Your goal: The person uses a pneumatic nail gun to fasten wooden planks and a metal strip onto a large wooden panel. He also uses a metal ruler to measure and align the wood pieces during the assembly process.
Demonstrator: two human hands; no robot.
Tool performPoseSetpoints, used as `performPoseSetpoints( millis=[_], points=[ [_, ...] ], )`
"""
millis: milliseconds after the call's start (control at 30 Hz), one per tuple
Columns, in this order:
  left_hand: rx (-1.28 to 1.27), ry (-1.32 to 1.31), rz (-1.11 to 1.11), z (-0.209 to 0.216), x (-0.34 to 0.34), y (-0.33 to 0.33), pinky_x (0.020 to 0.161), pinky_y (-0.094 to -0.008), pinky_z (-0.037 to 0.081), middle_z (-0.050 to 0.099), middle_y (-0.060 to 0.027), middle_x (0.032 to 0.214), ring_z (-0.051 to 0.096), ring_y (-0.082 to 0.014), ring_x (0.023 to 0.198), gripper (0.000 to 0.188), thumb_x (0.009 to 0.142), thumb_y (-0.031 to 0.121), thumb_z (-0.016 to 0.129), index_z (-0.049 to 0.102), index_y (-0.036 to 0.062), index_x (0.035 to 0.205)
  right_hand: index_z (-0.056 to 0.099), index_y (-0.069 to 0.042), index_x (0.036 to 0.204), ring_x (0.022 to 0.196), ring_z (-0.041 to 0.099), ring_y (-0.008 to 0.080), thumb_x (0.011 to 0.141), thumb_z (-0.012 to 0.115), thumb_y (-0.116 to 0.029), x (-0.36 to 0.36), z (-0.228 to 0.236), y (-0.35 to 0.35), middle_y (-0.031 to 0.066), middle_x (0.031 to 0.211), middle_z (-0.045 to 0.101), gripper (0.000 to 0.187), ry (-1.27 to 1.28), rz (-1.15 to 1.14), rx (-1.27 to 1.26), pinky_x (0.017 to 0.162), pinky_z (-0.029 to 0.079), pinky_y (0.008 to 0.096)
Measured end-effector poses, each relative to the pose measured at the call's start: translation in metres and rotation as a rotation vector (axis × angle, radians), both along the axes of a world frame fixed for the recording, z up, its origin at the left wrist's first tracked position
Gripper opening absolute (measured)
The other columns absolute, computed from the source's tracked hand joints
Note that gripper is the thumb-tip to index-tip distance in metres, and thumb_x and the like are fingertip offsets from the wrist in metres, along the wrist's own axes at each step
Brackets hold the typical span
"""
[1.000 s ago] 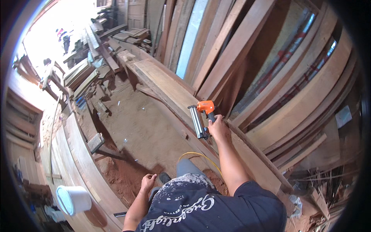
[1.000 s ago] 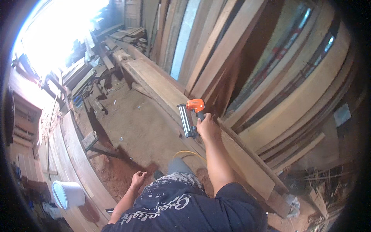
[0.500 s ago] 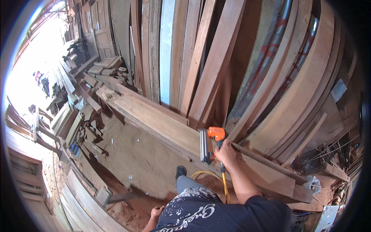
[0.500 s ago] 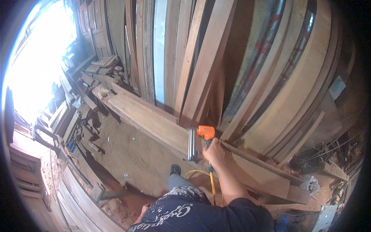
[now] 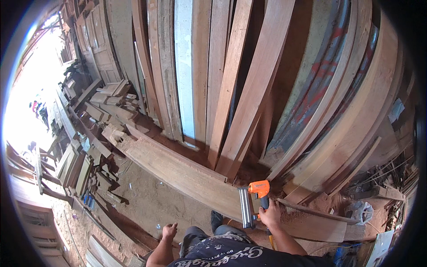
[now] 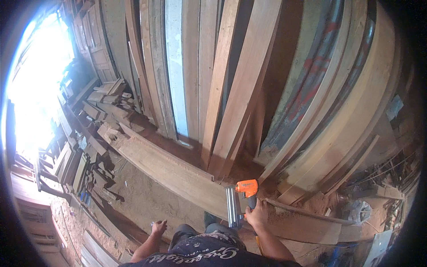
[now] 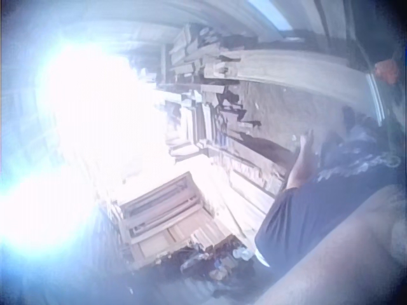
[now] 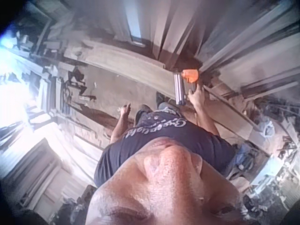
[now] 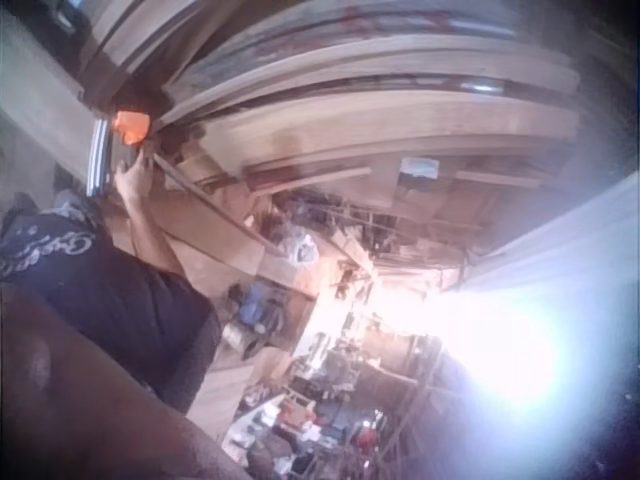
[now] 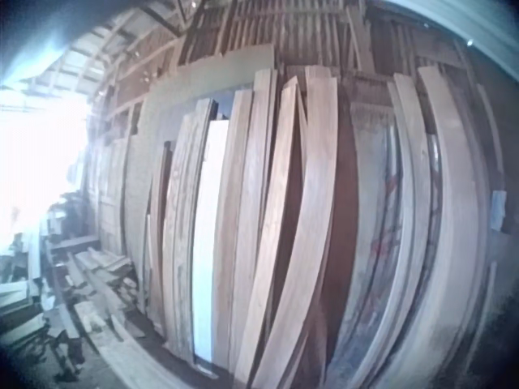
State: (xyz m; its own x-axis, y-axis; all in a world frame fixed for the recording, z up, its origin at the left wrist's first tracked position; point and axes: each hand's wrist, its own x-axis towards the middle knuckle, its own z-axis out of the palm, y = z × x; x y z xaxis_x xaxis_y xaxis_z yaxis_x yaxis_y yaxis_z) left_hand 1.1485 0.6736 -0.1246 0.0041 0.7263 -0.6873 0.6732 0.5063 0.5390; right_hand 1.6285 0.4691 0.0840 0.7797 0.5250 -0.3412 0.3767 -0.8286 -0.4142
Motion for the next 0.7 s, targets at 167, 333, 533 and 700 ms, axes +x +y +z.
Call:
performPoseSetpoints(
  millis=[167, 333, 533, 700],
  points=[
    [0.016, -0.211, -0.081, -0.017, 0.066, 0.074, 0.078, -0.0371, 0.060, 0.080, -0.0162, 0.094, 0.076, -0.0228, 0.084, 0.053, 0.095, 0.044, 0.075, 0.076, -0.0054, 0.115, 0.067, 0.000, 0.124, 0.101, 0.072, 0.0374, 0.077, 0.082, -0.024, 0.013, -0.005, 0.000, 0.0235, 0.105, 0.072, 0.056, 0.107, -0.171, 0.145, 0.092, 0.057, 0.0480],
    [-0.044, -0.089, -0.495, -0.010, 0.078, 0.113, 0.087, -0.0390, 0.060, 0.081, -0.0176, 0.102, 0.078, -0.0283, 0.096, 0.058, 0.095, 0.051, 0.074, 0.077, -0.0029, 0.116, 0.063, 0.001, 0.120, 0.104, 0.072, 0.0394, 0.073, 0.086, -0.028, 0.012, 0.061, -0.006, 0.0249, 0.109, 0.072, 0.059, -0.048, -0.177, 0.027, 0.093, 0.056, 0.0492],
    [-0.039, -0.118, -0.542, -0.041, 0.013, 0.173, 0.071, -0.0355, 0.057, 0.077, -0.0114, 0.086, 0.071, -0.0202, 0.075, 0.049, 0.096, 0.047, 0.077, 0.078, -0.0015, 0.108, 0.055, -0.004, 0.142, 0.114, 0.072, 0.0329, 0.085, 0.088, -0.032, 0.027, 0.155, -0.036, 0.0209, 0.121, 0.073, 0.071, -0.056, 0.081, -0.019, 0.096, 0.055, 0.0455],
    [-0.213, -0.044, -0.378, -0.064, -0.069, 0.223, 0.055, -0.0331, 0.051, 0.072, -0.0076, 0.076, 0.064, -0.0171, 0.061, 0.042, 0.097, 0.039, 0.079, 0.074, -0.0016, 0.108, 0.062, -0.005, 0.138, 0.114, 0.070, 0.0462, 0.093, 0.076, -0.026, -0.004, 0.184, -0.029, 0.0282, 0.124, 0.072, 0.052, -0.166, 0.034, -0.019, 0.096, 0.055, 0.0540]
  ],
)
